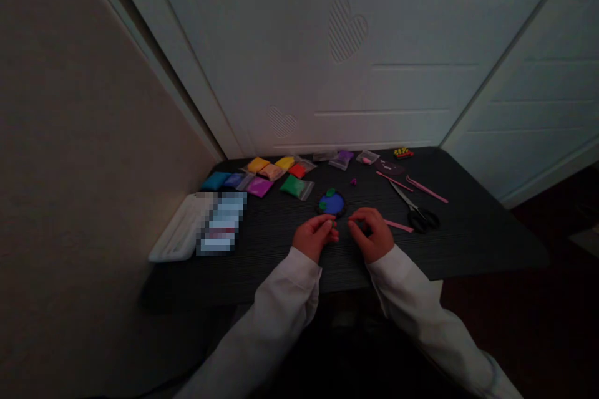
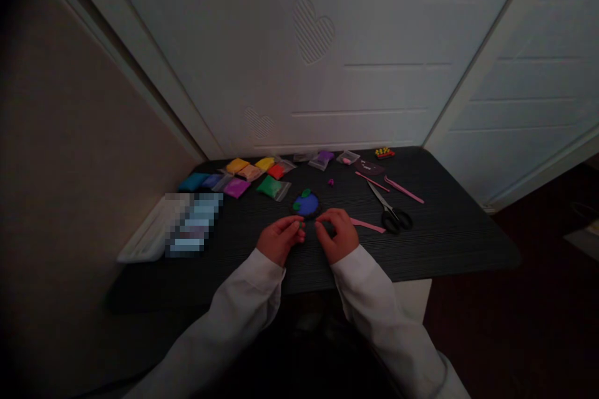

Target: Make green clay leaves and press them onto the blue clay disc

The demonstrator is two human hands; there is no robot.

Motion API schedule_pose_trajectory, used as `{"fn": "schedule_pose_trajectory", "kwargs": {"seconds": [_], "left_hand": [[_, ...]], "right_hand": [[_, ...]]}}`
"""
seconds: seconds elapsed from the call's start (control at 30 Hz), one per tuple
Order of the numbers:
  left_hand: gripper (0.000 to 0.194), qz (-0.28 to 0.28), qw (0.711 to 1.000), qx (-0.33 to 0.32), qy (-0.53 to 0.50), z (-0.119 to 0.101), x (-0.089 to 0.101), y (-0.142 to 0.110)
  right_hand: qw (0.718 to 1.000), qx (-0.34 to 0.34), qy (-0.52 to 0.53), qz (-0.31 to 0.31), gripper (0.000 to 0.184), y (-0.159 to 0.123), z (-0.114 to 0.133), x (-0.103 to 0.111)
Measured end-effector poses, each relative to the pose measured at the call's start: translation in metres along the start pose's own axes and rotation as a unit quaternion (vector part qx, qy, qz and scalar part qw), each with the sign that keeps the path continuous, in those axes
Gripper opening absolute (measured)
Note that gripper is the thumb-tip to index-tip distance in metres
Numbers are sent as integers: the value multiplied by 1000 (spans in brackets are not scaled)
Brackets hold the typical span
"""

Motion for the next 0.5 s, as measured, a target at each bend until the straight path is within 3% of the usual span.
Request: {"fn": "schedule_pose_trajectory", "kwargs": {"seconds": [0.27, 0.5], "left_hand": [[27, 12, 1000, 6, 4, -5, -3, -2], [37, -11, 1000, -3, -6, -9, -4, -3]], "right_hand": [[1000, -2, -4, 2, 7, 0, 2, 1], [1000, 0, -7, 3, 8, 0, 1, 1]]}}
Point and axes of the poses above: each hand's wrist, its own y-axis towards the middle knuckle, its own x-axis out of the back of the hand, z = x × y, the point moved 1 cm from there along y, towards the middle knuckle, and after that the axes turned 13 degrees about -x, right-handed, at the moved point
